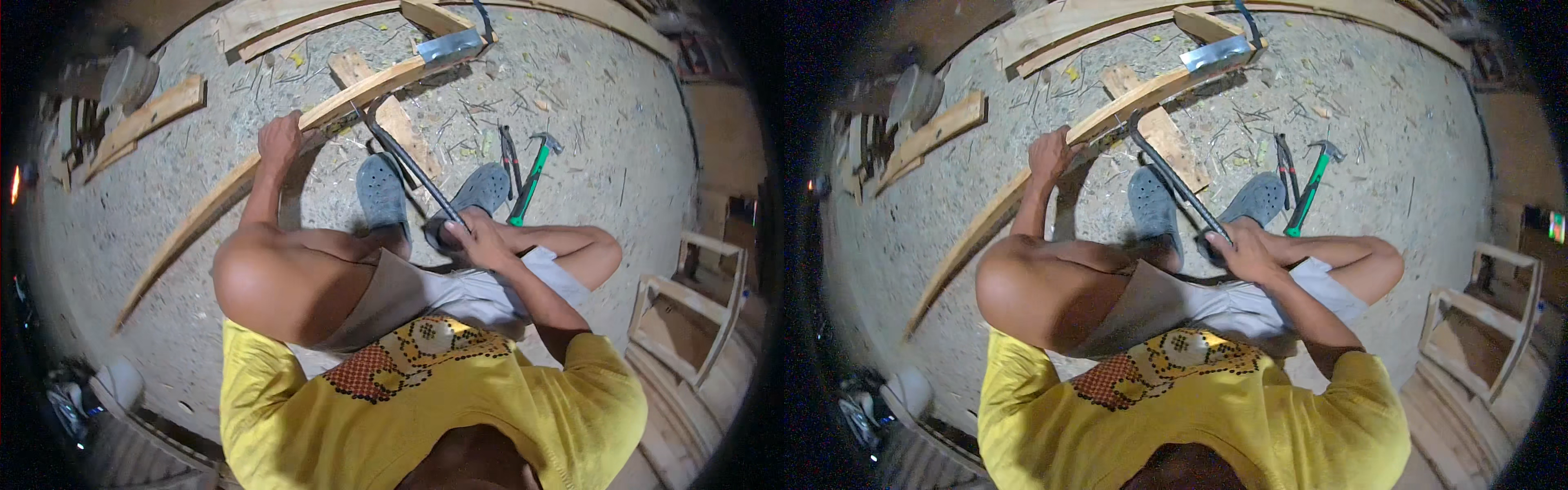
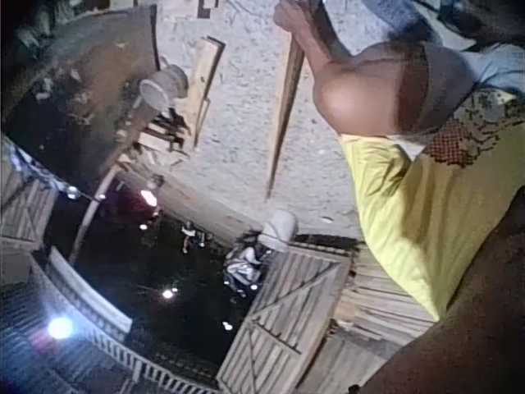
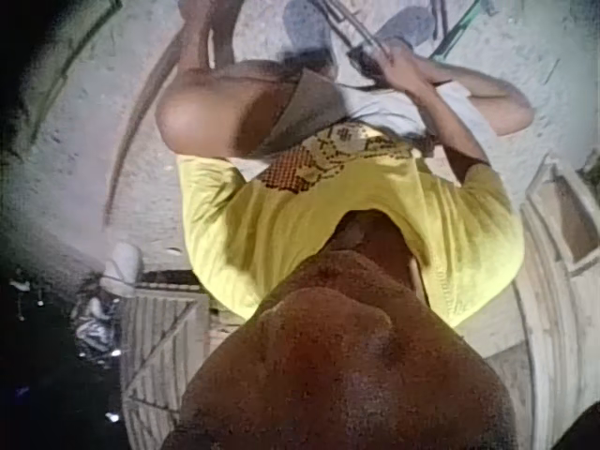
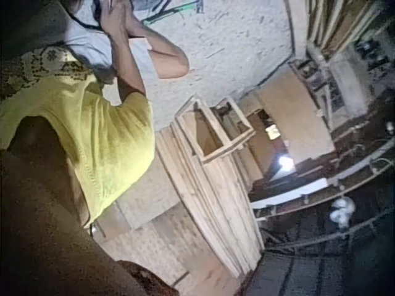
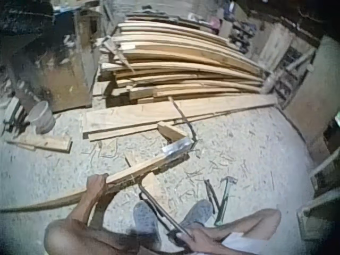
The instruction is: The person is using various tools including a hammer, crowbar, and pliers to remove nails and hardware from wooden planks in a workshop.
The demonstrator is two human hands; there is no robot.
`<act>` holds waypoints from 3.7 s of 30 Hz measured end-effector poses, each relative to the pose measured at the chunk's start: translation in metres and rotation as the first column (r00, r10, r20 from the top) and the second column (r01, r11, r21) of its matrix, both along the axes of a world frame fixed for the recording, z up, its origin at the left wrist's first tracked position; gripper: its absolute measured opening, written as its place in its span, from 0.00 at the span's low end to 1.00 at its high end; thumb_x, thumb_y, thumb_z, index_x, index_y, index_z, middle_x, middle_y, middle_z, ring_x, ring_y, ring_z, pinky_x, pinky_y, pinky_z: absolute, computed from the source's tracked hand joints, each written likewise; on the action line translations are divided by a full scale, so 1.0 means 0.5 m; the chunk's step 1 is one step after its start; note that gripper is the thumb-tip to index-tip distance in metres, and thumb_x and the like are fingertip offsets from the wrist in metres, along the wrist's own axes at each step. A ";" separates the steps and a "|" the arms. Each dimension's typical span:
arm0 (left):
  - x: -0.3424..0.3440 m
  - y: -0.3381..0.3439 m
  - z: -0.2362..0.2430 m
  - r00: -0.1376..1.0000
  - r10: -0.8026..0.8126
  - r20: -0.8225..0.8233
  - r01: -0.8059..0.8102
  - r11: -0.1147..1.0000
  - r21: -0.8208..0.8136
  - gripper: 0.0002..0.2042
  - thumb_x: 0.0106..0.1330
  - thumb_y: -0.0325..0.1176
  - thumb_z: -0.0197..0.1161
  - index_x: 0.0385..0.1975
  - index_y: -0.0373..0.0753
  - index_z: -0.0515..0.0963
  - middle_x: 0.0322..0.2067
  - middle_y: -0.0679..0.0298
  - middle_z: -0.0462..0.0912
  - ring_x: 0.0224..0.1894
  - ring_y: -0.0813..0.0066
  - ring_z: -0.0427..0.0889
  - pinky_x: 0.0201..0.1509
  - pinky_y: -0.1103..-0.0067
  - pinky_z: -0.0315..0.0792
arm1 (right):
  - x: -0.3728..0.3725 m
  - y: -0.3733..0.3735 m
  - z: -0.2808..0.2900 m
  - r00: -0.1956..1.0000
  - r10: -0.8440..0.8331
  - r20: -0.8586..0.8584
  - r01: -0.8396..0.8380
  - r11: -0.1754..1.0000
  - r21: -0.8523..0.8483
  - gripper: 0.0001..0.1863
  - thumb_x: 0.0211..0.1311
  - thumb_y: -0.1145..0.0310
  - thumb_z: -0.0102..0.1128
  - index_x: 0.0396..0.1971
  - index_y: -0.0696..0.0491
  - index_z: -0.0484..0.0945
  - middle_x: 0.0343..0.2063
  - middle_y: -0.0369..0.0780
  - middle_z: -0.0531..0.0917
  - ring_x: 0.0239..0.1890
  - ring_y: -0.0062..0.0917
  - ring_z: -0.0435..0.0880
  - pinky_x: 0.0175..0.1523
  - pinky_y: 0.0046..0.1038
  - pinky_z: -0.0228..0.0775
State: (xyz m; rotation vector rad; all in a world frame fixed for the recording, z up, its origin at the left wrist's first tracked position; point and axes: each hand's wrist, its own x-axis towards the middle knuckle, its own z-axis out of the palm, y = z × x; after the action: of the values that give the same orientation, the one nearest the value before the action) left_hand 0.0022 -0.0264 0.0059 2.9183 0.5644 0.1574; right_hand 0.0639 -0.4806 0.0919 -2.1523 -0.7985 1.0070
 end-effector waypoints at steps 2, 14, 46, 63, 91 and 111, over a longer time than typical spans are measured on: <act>0.003 0.006 -0.001 0.999 -0.035 -0.014 0.035 0.999 0.003 0.24 0.57 0.53 0.74 0.44 0.40 0.82 0.29 0.51 0.86 0.35 0.49 0.85 0.38 0.59 0.76 | 0.017 -0.014 0.001 0.985 -0.015 0.170 0.015 1.000 0.004 0.22 0.75 0.56 0.55 0.40 0.65 0.77 0.27 0.59 0.81 0.35 0.56 0.84 0.40 0.44 0.73; -0.006 0.002 0.002 1.000 -0.026 0.015 0.026 0.999 -0.021 0.23 0.57 0.50 0.75 0.45 0.41 0.81 0.33 0.52 0.85 0.40 0.49 0.85 0.42 0.58 0.77 | 0.168 0.009 -0.028 0.695 0.230 0.681 0.049 0.930 -0.365 0.13 0.74 0.58 0.54 0.37 0.54 0.73 0.23 0.53 0.84 0.26 0.52 0.86 0.29 0.52 0.74; -0.002 -0.023 0.041 0.992 0.036 -0.118 -0.041 0.999 -0.035 0.18 0.62 0.51 0.70 0.39 0.43 0.79 0.24 0.54 0.84 0.29 0.49 0.85 0.34 0.59 0.76 | 0.812 0.075 0.054 0.182 0.759 0.625 -0.469 0.626 -0.624 0.08 0.68 0.56 0.57 0.38 0.43 0.75 0.22 0.42 0.83 0.24 0.44 0.84 0.28 0.45 0.76; -0.064 -0.186 -0.050 0.985 0.169 -0.012 -0.164 0.967 0.195 0.40 0.60 0.25 0.60 0.76 0.42 0.57 0.76 0.57 0.59 0.77 0.54 0.58 0.76 0.56 0.56 | 0.446 -0.421 -0.073 0.947 0.244 0.207 -0.120 0.871 -0.477 0.18 0.72 0.56 0.58 0.36 0.58 0.78 0.25 0.55 0.82 0.31 0.51 0.82 0.38 0.46 0.72; -0.006 -0.228 -0.026 0.996 0.087 0.025 -0.088 0.995 0.041 0.53 0.57 0.69 0.65 0.74 0.36 0.58 0.63 0.46 0.69 0.67 0.46 0.67 0.73 0.49 0.53 | 0.325 -0.029 0.422 0.995 0.087 0.049 -0.052 0.874 -0.484 0.17 0.74 0.59 0.59 0.45 0.60 0.80 0.23 0.32 0.76 0.27 0.16 0.71 0.31 0.26 0.65; -0.008 -0.197 -0.062 0.996 0.083 0.043 -0.084 0.996 0.015 0.55 0.53 0.74 0.62 0.75 0.40 0.60 0.61 0.51 0.71 0.66 0.53 0.68 0.73 0.48 0.54 | 0.709 0.319 0.432 0.968 0.027 -0.250 -0.226 0.536 -0.814 0.16 0.75 0.62 0.56 0.48 0.61 0.81 0.17 0.30 0.72 0.11 0.11 0.59 0.14 0.23 0.51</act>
State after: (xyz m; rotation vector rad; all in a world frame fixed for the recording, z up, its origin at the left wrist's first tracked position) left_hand -0.0020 -0.1249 -0.0250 2.9011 0.6815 0.2352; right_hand 0.4186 -0.3210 0.3077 -2.7008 -0.3676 1.9789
